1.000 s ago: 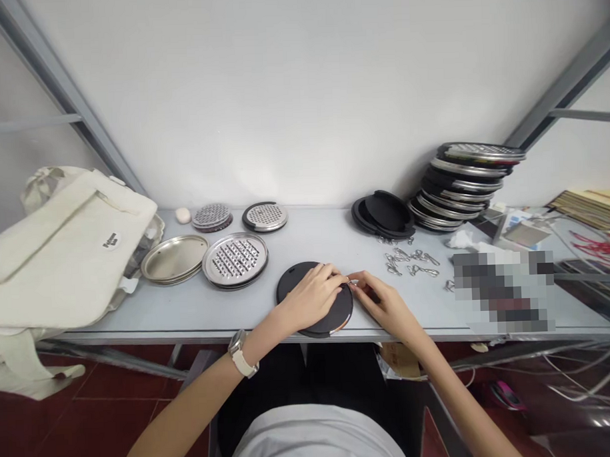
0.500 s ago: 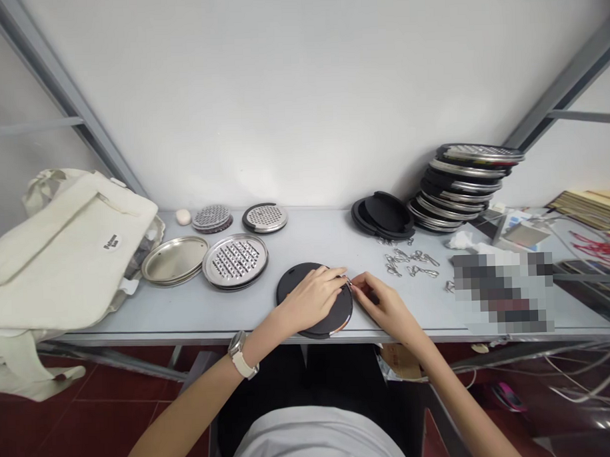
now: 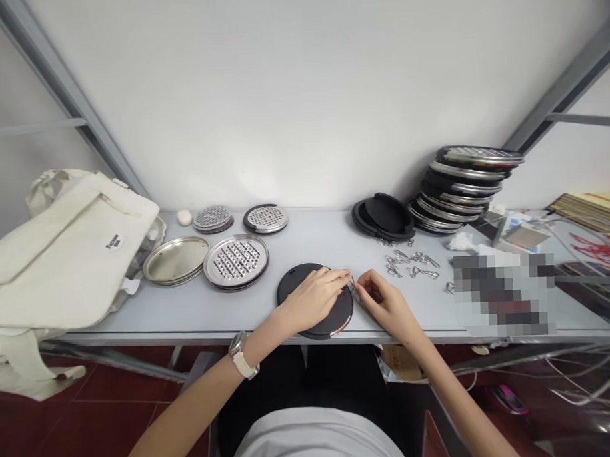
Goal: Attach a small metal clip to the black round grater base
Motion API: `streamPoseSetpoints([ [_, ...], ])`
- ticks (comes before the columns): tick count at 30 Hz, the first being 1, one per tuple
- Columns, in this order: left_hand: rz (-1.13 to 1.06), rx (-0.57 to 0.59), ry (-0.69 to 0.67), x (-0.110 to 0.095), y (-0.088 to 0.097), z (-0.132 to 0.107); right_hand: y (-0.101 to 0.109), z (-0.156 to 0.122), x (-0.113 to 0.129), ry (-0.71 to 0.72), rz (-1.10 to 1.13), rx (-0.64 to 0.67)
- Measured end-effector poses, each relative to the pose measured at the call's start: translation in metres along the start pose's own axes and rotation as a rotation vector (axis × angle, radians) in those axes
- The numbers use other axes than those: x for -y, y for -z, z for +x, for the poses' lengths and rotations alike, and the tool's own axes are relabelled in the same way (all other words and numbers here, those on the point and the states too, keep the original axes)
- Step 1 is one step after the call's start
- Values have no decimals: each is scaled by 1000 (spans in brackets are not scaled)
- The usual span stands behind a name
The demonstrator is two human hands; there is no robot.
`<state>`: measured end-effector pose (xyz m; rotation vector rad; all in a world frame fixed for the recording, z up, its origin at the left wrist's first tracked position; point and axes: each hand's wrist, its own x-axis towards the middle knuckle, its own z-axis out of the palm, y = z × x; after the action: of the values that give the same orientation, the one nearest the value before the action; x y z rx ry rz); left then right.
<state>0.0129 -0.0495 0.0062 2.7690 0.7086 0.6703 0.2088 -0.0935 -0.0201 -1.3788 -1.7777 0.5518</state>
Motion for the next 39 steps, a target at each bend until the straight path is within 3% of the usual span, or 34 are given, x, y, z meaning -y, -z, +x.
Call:
streamPoseSetpoints([
  [5,-1,-3,-19,-1,1,1,-1,1,-2,50,-36,37],
  [12,-30,-12,32,0,0,0,-1,2,-3,66,-81,-7],
  [32,-50,15,54,0,2,0,-5,12,3,5,-113,140],
  [39,-59,31,74,-2,4,0,-3,10,1,59,-129,167],
])
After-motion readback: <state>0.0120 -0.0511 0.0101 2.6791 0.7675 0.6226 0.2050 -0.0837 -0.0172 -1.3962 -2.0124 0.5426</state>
